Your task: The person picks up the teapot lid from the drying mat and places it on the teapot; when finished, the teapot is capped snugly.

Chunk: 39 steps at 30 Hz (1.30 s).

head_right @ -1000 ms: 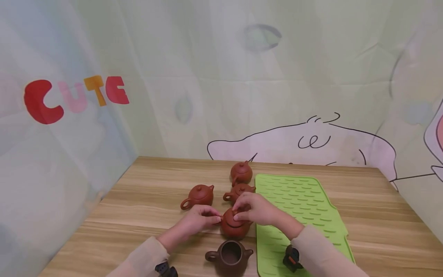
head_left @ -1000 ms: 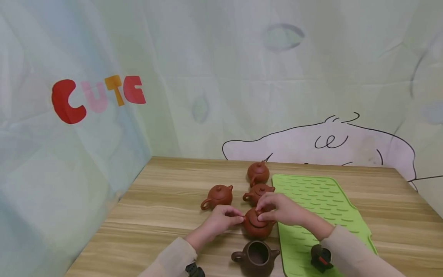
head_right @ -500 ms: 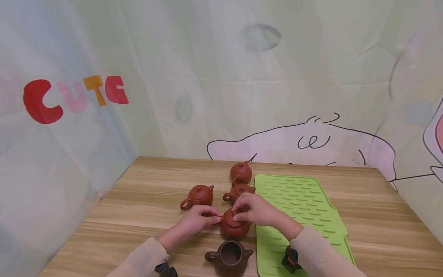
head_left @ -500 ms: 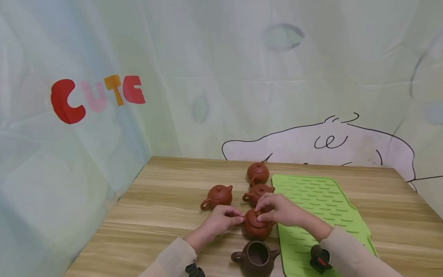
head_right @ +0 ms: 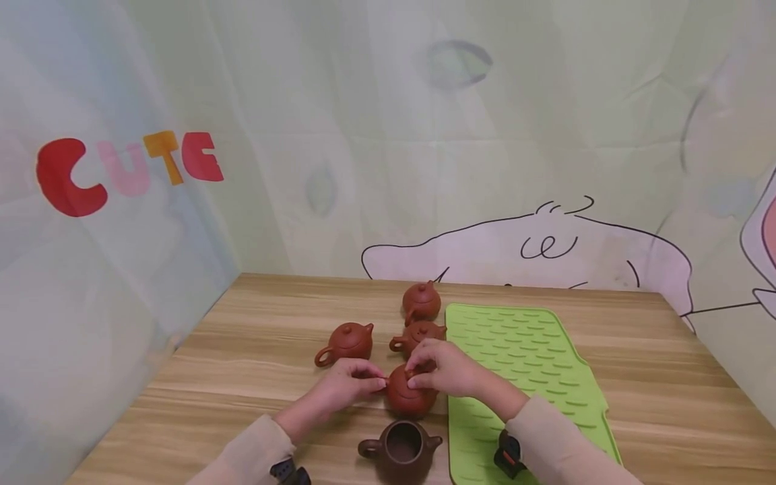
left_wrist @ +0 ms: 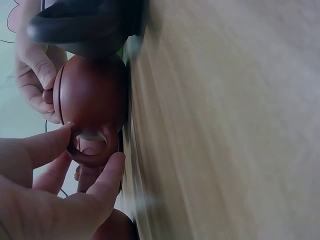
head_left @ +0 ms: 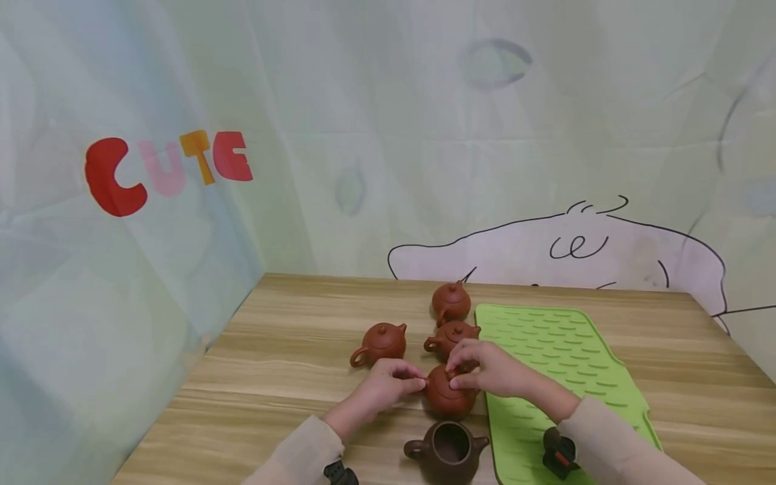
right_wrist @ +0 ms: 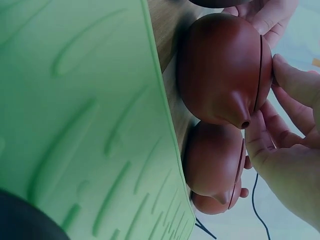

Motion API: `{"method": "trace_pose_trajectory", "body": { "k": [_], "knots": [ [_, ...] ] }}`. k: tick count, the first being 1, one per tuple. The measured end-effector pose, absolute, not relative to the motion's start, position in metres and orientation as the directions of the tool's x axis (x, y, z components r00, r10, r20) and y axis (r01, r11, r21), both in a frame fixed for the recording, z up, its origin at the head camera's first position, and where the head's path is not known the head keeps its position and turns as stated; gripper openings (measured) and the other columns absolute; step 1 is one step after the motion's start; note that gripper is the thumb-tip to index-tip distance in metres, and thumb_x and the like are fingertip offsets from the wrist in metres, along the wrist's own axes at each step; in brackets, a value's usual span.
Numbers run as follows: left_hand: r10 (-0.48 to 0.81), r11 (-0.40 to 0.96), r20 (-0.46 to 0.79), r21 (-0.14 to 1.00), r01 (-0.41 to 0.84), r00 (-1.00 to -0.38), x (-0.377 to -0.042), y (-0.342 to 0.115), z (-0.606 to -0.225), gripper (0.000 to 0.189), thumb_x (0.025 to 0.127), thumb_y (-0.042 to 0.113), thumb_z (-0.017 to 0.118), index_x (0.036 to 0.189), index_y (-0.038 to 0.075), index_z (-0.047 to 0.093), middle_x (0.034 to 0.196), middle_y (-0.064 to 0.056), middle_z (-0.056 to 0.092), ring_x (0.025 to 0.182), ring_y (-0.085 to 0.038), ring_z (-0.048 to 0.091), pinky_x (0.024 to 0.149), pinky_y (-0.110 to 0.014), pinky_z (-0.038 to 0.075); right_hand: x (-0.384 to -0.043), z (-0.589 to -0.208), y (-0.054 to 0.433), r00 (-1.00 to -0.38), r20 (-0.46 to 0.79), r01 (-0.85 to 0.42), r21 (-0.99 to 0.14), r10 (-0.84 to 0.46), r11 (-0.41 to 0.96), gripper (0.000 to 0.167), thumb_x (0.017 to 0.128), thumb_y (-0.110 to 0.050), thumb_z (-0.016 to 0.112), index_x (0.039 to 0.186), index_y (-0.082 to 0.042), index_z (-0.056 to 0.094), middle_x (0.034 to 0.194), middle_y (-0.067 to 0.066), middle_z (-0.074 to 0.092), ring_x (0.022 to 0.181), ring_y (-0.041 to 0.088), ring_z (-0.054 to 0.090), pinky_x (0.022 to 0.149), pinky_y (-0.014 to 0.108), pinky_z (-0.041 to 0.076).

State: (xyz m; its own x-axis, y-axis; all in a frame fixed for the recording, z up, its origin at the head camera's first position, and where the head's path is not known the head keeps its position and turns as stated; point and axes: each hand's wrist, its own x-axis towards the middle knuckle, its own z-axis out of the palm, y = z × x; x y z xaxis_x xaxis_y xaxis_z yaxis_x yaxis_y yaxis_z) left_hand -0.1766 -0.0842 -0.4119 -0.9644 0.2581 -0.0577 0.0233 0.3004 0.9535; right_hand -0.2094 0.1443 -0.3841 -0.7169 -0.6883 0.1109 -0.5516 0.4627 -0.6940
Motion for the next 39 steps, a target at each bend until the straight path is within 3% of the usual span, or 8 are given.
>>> {"method": "trace_pose_trajectory", "body": {
  "k": [6, 13, 19, 25, 31, 39],
  "knots": [
    [0.264, 0.287, -0.066, 0.958, 0.013, -0.962, -0.176, -0.086, -0.412, 0.017, 0.085, 0.006, 0.071, 0.098, -0.006, 0.07, 0.089, -0.006, 0.07, 0.076, -0.007, 0.056, 0.069, -0.024, 0.047, -0.209, -0.382, 0.145, -0.721, 0.105, -0.549, -0.69, -0.684, 0.472, 0.02, 0.085, -0.021, 0.074, 0.1, -0.008, 0.07, 0.1, 0.0, 0.062, 0.094, 0.015, 0.059, 0.08, 0.028, 0.052],
    [0.257, 0.25, -0.034, 0.968, 0.033, -0.966, -0.173, -0.089, -0.41, 0.029, 0.086, 0.004, 0.07, 0.11, -0.011, 0.063, 0.097, -0.016, 0.07, 0.085, -0.012, 0.061, 0.071, -0.026, 0.049, -0.199, -0.369, 0.163, -0.767, 0.122, -0.496, -0.736, -0.63, 0.461, 0.034, 0.086, -0.024, 0.073, 0.111, -0.001, 0.066, 0.11, 0.01, 0.064, 0.102, 0.027, 0.06, 0.083, 0.032, 0.052],
    [0.223, 0.309, 0.015, 0.947, 0.086, -0.975, -0.163, -0.094, -0.397, 0.032, 0.087, 0.01, 0.07, 0.114, -0.007, 0.062, 0.11, -0.019, 0.064, 0.098, -0.023, 0.06, 0.079, -0.032, 0.051, -0.181, -0.357, 0.192, -0.768, 0.205, -0.534, -0.728, -0.607, 0.43, 0.031, 0.088, -0.025, 0.071, 0.112, -0.007, 0.065, 0.11, 0.005, 0.064, 0.102, 0.01, 0.058, 0.083, 0.03, 0.052],
    [0.248, 0.31, 0.036, 0.944, 0.114, -0.968, -0.142, -0.098, -0.395, 0.032, 0.085, 0.013, 0.073, 0.111, -0.005, 0.063, 0.109, -0.018, 0.065, 0.103, -0.031, 0.06, 0.079, -0.031, 0.052, -0.16, -0.364, 0.222, -0.74, 0.296, -0.59, -0.717, -0.603, 0.372, 0.024, 0.087, -0.013, 0.071, 0.11, -0.009, 0.064, 0.109, -0.001, 0.062, 0.1, 0.0, 0.055, 0.079, 0.027, 0.053],
    [0.319, 0.267, -0.018, 0.961, 0.072, -0.948, -0.125, -0.099, -0.402, 0.033, 0.087, 0.011, 0.071, 0.113, -0.007, 0.062, 0.107, -0.017, 0.066, 0.098, -0.023, 0.061, 0.078, -0.025, 0.05, -0.143, -0.378, 0.247, -0.728, 0.362, -0.629, -0.692, -0.583, 0.356, 0.029, 0.084, -0.002, 0.071, 0.111, -0.009, 0.064, 0.11, -0.011, 0.06, 0.1, -0.001, 0.056, 0.075, 0.026, 0.052],
    [0.396, 0.199, -0.097, 0.98, -0.017, -0.913, -0.111, -0.1, -0.407, 0.034, 0.088, 0.006, 0.067, 0.117, -0.01, 0.058, 0.109, -0.014, 0.065, 0.098, -0.017, 0.059, 0.081, -0.026, 0.049, -0.128, -0.397, 0.265, -0.754, 0.361, -0.612, -0.689, -0.549, 0.388, 0.029, 0.082, 0.0, 0.073, 0.109, -0.009, 0.065, 0.108, -0.014, 0.061, 0.099, -0.003, 0.056, 0.072, 0.024, 0.052]
  ]
}}
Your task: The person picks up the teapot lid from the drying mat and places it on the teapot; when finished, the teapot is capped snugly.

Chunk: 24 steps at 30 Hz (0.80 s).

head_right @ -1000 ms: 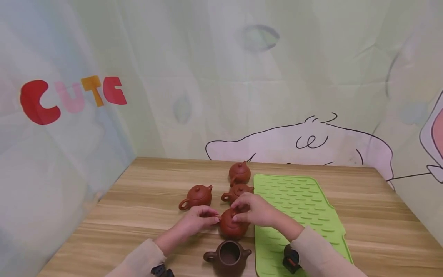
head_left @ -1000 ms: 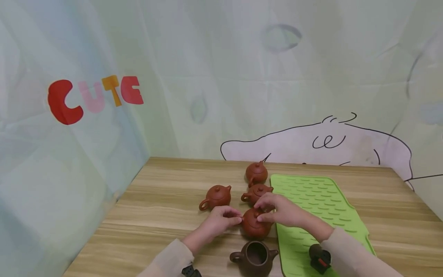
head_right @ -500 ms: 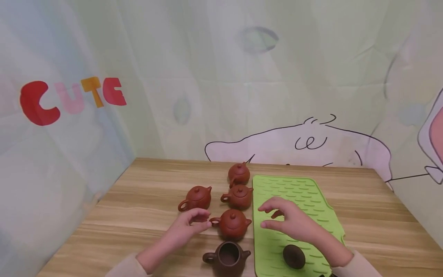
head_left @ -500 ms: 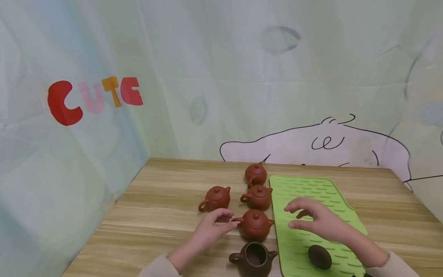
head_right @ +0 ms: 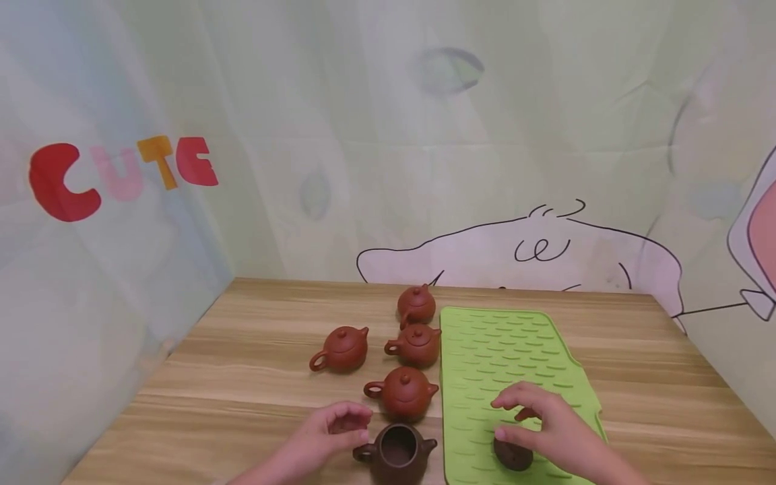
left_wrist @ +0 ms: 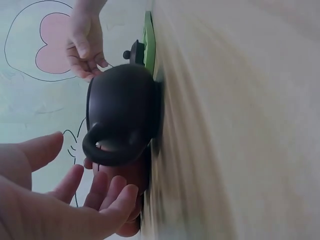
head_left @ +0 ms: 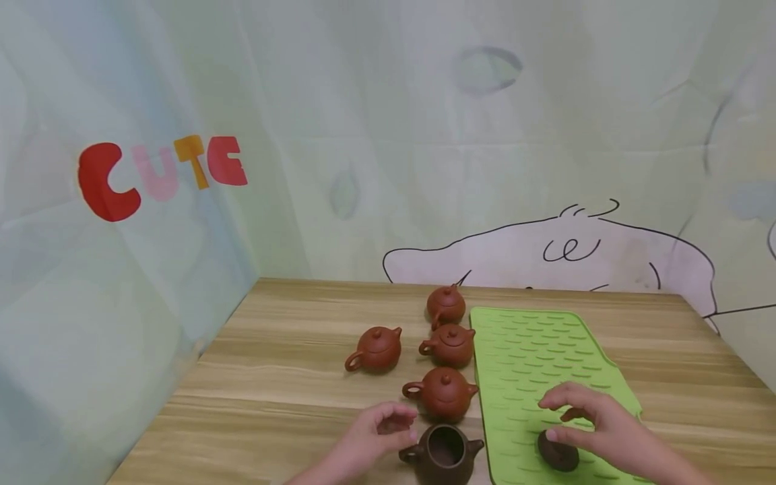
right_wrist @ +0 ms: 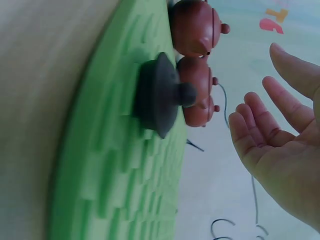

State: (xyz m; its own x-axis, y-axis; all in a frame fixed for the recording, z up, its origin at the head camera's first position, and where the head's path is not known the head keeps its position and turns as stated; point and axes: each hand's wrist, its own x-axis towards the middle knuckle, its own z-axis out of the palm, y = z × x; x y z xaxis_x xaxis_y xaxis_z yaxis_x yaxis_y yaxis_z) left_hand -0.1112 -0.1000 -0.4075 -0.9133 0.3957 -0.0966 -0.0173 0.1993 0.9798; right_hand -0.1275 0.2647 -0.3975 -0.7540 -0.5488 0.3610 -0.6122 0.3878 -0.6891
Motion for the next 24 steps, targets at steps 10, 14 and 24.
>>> {"method": "trace_pose_trajectory", "body": {
  "k": [10, 14, 24],
  "knots": [
    [0.411, 0.187, -0.155, 0.979, -0.083, -0.899, -0.104, -0.101, -0.41, 0.036, 0.087, 0.009, 0.069, 0.118, -0.007, 0.059, 0.11, -0.01, 0.063, 0.098, -0.015, 0.056, 0.083, -0.026, 0.048, -0.125, -0.425, 0.28, -0.696, 0.412, -0.657, -0.695, -0.588, 0.291, 0.038, 0.076, 0.007, 0.074, 0.11, -0.005, 0.062, 0.111, -0.012, 0.06, 0.1, -0.003, 0.056, 0.071, 0.022, 0.052],
    [0.414, 0.191, -0.174, 0.976, -0.101, -0.894, -0.104, -0.102, -0.41, 0.033, 0.087, 0.008, 0.069, 0.116, -0.006, 0.06, 0.106, -0.007, 0.063, 0.095, -0.014, 0.056, 0.082, -0.028, 0.048, -0.126, -0.428, 0.284, -0.726, 0.31, -0.584, -0.75, -0.614, 0.311, 0.032, 0.08, 0.002, 0.073, 0.11, -0.003, 0.062, 0.112, -0.012, 0.06, 0.098, -0.004, 0.055, 0.072, 0.022, 0.052],
    [0.429, 0.166, -0.178, 0.979, -0.116, -0.885, -0.1, -0.103, -0.414, 0.026, 0.086, 0.004, 0.069, 0.11, -0.006, 0.063, 0.097, -0.002, 0.065, 0.089, -0.013, 0.057, 0.077, -0.023, 0.047, -0.129, -0.43, 0.288, -0.753, 0.142, -0.452, -0.821, -0.642, 0.348, 0.024, 0.086, -0.004, 0.069, 0.11, -0.007, 0.066, 0.113, -0.014, 0.058, 0.099, -0.007, 0.05, 0.075, 0.02, 0.05]
  ]
}}
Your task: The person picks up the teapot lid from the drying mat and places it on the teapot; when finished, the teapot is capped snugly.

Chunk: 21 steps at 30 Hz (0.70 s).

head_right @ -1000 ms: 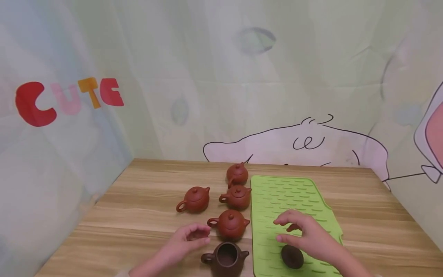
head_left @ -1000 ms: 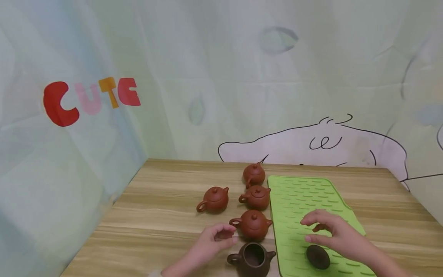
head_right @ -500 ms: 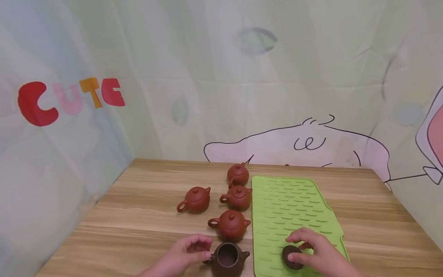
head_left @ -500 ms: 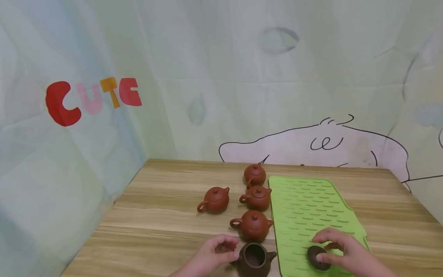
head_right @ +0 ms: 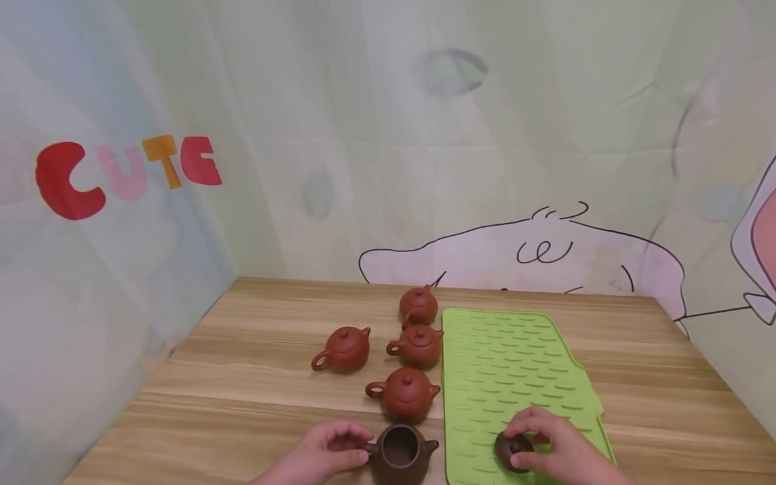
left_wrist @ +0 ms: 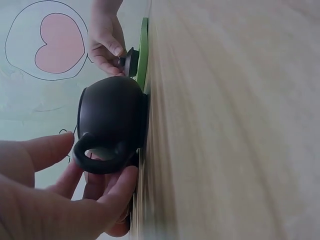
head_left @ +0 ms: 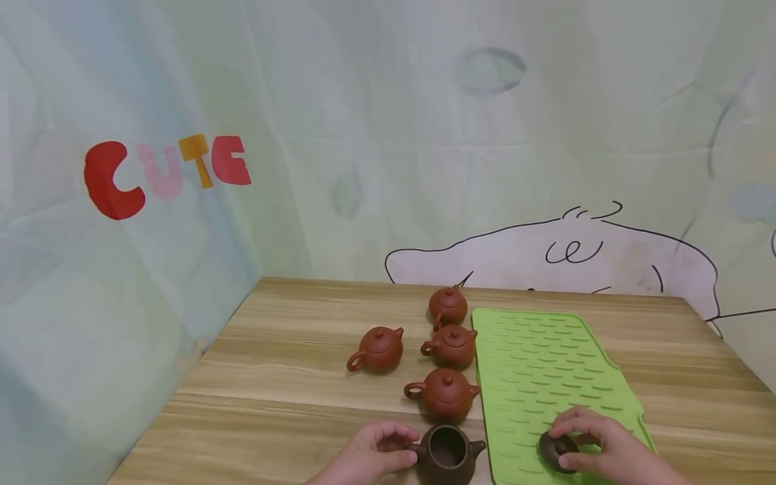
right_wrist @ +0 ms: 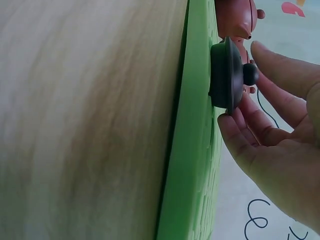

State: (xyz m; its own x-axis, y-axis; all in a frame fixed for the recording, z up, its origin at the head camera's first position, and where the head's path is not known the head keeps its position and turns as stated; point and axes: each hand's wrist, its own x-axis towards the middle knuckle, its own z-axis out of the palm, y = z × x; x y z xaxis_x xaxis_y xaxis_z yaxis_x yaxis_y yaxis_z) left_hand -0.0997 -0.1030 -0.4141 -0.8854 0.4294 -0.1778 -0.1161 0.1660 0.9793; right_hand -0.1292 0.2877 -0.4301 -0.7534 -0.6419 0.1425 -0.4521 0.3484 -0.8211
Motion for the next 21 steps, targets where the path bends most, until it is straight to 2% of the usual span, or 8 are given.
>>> {"method": "trace_pose_trajectory", "body": {
  "k": [7, 12, 21],
  "knots": [
    [0.425, 0.179, -0.156, 0.98, -0.086, -0.892, -0.1006, -0.1048, -0.4186, 0.022, 0.087, 0.002, 0.067, 0.107, -0.008, 0.064, 0.096, -0.002, 0.065, 0.088, -0.012, 0.056, 0.075, -0.021, 0.046, -0.1315, -0.4348, 0.2898, -0.721, 0.187, -0.492, -0.816, -0.667, 0.303, 0.023, 0.085, 0.002, 0.068, 0.108, -0.002, 0.067, 0.113, -0.011, 0.058, 0.101, -0.009, 0.05, 0.075, 0.02, 0.051],
    [0.422, 0.19, -0.148, 0.979, -0.073, -0.895, -0.1002, -0.1051, -0.4189, 0.021, 0.088, 0.002, 0.066, 0.105, -0.009, 0.065, 0.096, -0.003, 0.066, 0.088, -0.012, 0.056, 0.075, -0.02, 0.046, -0.1324, -0.4377, 0.2902, -0.7, 0.221, -0.522, -0.808, -0.679, 0.275, 0.022, 0.085, 0.004, 0.067, 0.107, -0.001, 0.068, 0.115, -0.015, 0.056, 0.103, -0.009, 0.049, 0.075, 0.019, 0.051],
    [0.422, 0.182, -0.147, 0.98, -0.075, -0.895, -0.1005, -0.1041, -0.4181, 0.02, 0.088, 0.003, 0.067, 0.105, -0.008, 0.065, 0.098, -0.003, 0.066, 0.089, -0.012, 0.056, 0.075, -0.02, 0.046, -0.1319, -0.4331, 0.2885, -0.711, 0.227, -0.535, -0.788, -0.665, 0.304, 0.02, 0.085, 0.001, 0.068, 0.105, -0.003, 0.068, 0.113, -0.011, 0.058, 0.102, -0.008, 0.05, 0.075, 0.018, 0.05]
  ]
}}
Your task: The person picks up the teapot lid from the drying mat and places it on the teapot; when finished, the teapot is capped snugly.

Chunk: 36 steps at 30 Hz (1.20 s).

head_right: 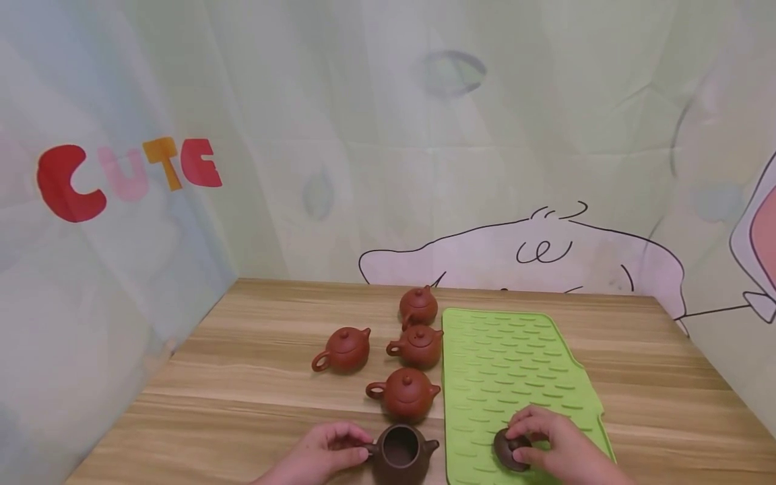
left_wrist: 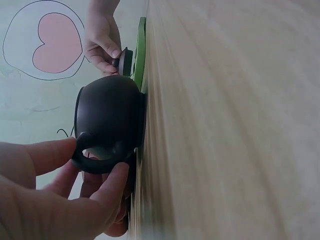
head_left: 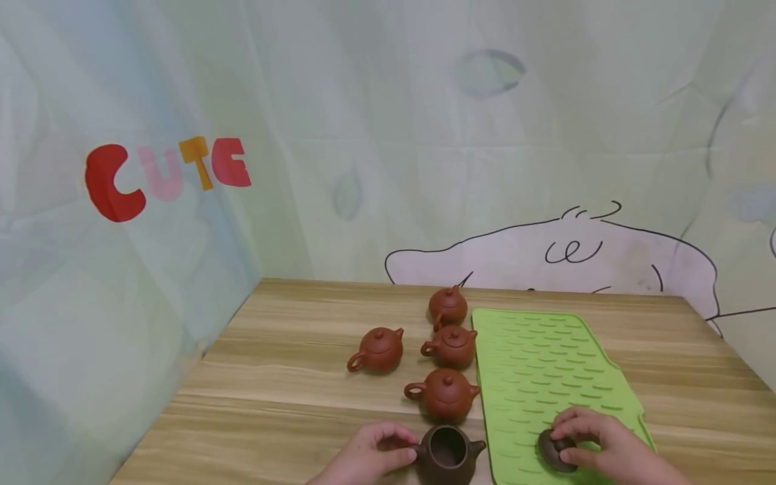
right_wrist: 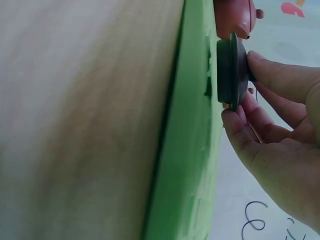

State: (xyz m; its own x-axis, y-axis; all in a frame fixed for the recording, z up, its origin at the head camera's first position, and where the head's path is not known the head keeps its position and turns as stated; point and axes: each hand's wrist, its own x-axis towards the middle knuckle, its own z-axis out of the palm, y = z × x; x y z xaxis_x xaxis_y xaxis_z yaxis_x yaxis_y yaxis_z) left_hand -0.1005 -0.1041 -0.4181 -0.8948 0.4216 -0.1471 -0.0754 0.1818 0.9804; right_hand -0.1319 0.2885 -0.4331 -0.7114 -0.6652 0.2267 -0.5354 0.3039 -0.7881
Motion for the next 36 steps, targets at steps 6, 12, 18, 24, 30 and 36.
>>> {"method": "trace_pose_trajectory", "body": {
  "k": [6, 12, 18, 24, 30, 36],
  "knots": [
    [0.417, 0.187, -0.163, 0.978, -0.091, -0.894, -0.1, -0.104, -0.417, 0.02, 0.087, 0.003, 0.067, 0.104, -0.007, 0.066, 0.097, -0.002, 0.065, 0.089, -0.012, 0.056, 0.077, -0.022, 0.046, -0.134, -0.421, 0.279, -0.694, 0.312, -0.629, -0.701, -0.648, 0.336, 0.021, 0.083, -0.001, 0.071, 0.103, -0.009, 0.069, 0.108, -0.003, 0.061, 0.098, -0.004, 0.055, 0.075, 0.017, 0.049],
    [0.423, 0.194, -0.158, 0.978, -0.081, -0.892, -0.1, -0.104, -0.416, 0.019, 0.087, 0.002, 0.067, 0.103, -0.008, 0.066, 0.095, -0.003, 0.066, 0.088, -0.012, 0.056, 0.076, -0.022, 0.046, -0.137, -0.405, 0.263, -0.696, 0.322, -0.636, -0.69, -0.641, 0.344, 0.019, 0.084, -0.004, 0.071, 0.102, -0.01, 0.07, 0.107, 0.005, 0.064, 0.099, 0.0, 0.057, 0.074, 0.019, 0.05],
    [0.431, 0.194, -0.152, 0.978, -0.074, -0.89, -0.101, -0.105, -0.417, 0.019, 0.087, 0.001, 0.067, 0.103, -0.009, 0.065, 0.095, -0.003, 0.066, 0.087, -0.012, 0.055, 0.075, -0.021, 0.045, -0.136, -0.39, 0.239, -0.678, 0.372, -0.681, -0.643, -0.634, 0.351, 0.019, 0.084, -0.008, 0.072, 0.102, -0.014, 0.07, 0.106, 0.001, 0.065, 0.097, 0.003, 0.058, 0.072, 0.021, 0.049],
    [0.426, 0.198, -0.171, 0.976, -0.093, -0.889, -0.101, -0.104, -0.414, 0.019, 0.087, 0.003, 0.068, 0.103, -0.007, 0.067, 0.094, -0.001, 0.065, 0.088, -0.012, 0.055, 0.076, -0.022, 0.045, -0.134, -0.378, 0.215, -0.665, 0.368, -0.678, -0.663, -0.65, 0.318, 0.017, 0.086, -0.012, 0.071, 0.103, -0.014, 0.071, 0.106, 0.002, 0.064, 0.098, 0.005, 0.058, 0.074, 0.022, 0.05],
    [0.42, 0.202, -0.183, 0.974, -0.105, -0.889, -0.101, -0.102, -0.414, 0.018, 0.086, 0.004, 0.068, 0.102, -0.005, 0.067, 0.093, 0.0, 0.064, 0.088, -0.013, 0.055, 0.077, -0.024, 0.045, -0.131, -0.37, 0.192, -0.678, 0.323, -0.632, -0.714, -0.661, 0.3, 0.017, 0.088, -0.02, 0.069, 0.103, -0.012, 0.072, 0.108, 0.004, 0.064, 0.1, 0.006, 0.058, 0.076, 0.024, 0.051],
    [0.421, 0.214, -0.193, 0.971, -0.11, -0.887, -0.103, -0.103, -0.415, 0.018, 0.086, 0.004, 0.068, 0.102, -0.004, 0.067, 0.093, 0.0, 0.064, 0.087, -0.013, 0.055, 0.077, -0.026, 0.045, -0.128, -0.37, 0.173, -0.678, 0.323, -0.629, -0.719, -0.66, 0.295, 0.017, 0.089, -0.023, 0.069, 0.102, -0.014, 0.072, 0.109, 0.002, 0.064, 0.101, 0.008, 0.058, 0.082, 0.023, 0.049]
  ]
}}
